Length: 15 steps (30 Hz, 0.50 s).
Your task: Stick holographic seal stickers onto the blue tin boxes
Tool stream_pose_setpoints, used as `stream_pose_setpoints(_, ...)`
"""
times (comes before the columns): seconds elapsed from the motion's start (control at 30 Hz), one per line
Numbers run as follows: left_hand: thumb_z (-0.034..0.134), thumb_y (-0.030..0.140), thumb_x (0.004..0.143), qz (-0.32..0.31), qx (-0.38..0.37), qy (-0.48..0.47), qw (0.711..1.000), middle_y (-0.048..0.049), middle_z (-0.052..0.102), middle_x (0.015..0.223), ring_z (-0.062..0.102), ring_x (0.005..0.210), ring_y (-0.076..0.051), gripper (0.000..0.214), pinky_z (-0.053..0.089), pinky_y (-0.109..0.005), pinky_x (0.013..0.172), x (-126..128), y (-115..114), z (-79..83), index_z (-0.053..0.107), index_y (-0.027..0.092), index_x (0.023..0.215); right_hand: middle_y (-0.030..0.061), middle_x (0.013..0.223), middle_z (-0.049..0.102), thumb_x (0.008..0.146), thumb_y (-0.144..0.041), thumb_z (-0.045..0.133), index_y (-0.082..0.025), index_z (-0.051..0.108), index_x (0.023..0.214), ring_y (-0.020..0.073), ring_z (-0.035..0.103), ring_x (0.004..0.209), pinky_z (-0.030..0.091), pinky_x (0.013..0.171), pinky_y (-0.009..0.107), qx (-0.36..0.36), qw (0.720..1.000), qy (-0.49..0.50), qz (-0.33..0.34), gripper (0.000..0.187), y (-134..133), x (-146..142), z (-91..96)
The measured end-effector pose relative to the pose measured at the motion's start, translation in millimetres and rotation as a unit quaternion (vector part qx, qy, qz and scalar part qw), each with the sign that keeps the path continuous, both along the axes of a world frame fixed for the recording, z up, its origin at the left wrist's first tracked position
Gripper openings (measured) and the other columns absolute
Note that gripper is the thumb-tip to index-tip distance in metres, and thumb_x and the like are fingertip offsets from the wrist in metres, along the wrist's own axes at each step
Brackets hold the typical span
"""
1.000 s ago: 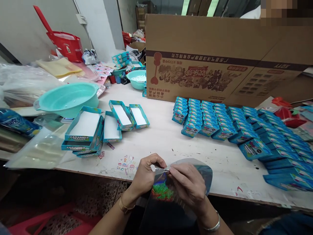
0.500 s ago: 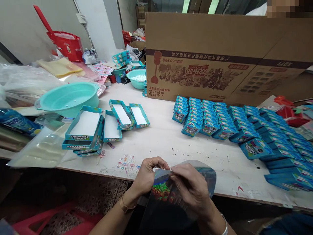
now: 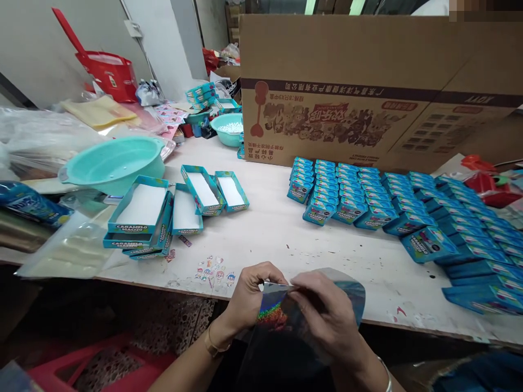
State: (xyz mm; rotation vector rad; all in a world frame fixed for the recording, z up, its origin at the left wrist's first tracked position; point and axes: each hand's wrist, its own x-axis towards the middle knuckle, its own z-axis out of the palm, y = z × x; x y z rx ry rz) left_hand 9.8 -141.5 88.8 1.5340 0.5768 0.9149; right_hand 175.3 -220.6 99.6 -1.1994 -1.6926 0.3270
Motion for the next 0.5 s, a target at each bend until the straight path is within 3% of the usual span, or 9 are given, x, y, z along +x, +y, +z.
stream_pose_setpoints(0.07, 0.078, 0.033, 0.079, -0.003, 0.022, 0.011, 1.0, -0.0048, 0.067, 0.072, 0.059, 0.066, -0.014, 0.02, 0.047, -0.025, 0.064, 0, 0, -0.7, 0.072, 0.015, 0.074, 0.0021, 0.087, 0.068, 0.093, -0.013, 0.06, -0.024, 0.067, 0.105, 0.0158, 0.066, 0.079, 0.054, 0.067, 0.028, -0.079, 0.996, 0.038, 0.012, 0.018, 0, 0, 7.4)
stream_pose_setpoints(0.13, 0.078, 0.033, 0.079, -0.011, 0.031, 0.018, 0.999, -0.0048, 0.067, 0.071, 0.059, 0.065, -0.014, 0.02, 0.047, -0.025, 0.063, 0, 0, -1.3, 0.072, 0.015, 0.075, 0.0016, 0.085, 0.067, 0.094, -0.014, 0.059, -0.023, 0.068, 0.099, 0.0153, 0.065, 0.078, 0.054, 0.066, 0.028, -0.106, 0.992, 0.057, 0.031, 0.014, 0, 0, 13.0)
stream_pose_setpoints(0.3, 0.079, 0.032, 0.077, -0.008, 0.009, 0.014, 1.0, -0.0054, 0.069, 0.072, 0.06, 0.064, -0.014, 0.018, 0.047, -0.024, 0.061, 1, -1, -2.9, 0.073, 0.015, 0.075, 0.0022, 0.084, 0.066, 0.094, -0.015, 0.057, -0.023, 0.063, 0.091, 0.0158, 0.064, 0.076, 0.053, 0.065, 0.029, -0.096, 0.992, 0.076, 0.009, 0.011, -5, 1, 10.8)
stream_pose_setpoints(0.4, 0.08, 0.03, 0.076, -0.007, -0.006, 0.011, 1.0, -0.0055, 0.07, 0.071, 0.062, 0.063, -0.015, 0.018, 0.048, -0.024, 0.061, 1, -3, -3.3, 0.072, 0.015, 0.074, 0.002, 0.087, 0.068, 0.094, -0.017, 0.06, -0.023, 0.062, 0.098, 0.0166, 0.065, 0.079, 0.053, 0.067, 0.03, -0.122, 0.991, 0.057, -0.016, 0.008, -9, 0, 6.0)
stream_pose_setpoints(0.5, 0.08, 0.027, 0.075, 0.004, -0.019, 0.013, 1.0, -0.0046, 0.07, 0.07, 0.062, 0.063, -0.014, 0.015, 0.048, -0.024, 0.06, 1, -5, -3.3, 0.072, 0.014, 0.073, 0.0026, 0.09, 0.069, 0.093, -0.013, 0.061, -0.024, 0.064, 0.106, 0.0177, 0.065, 0.083, 0.053, 0.071, 0.033, -0.056, 0.998, -0.005, -0.035, 0.018, -10, -3, 2.2)
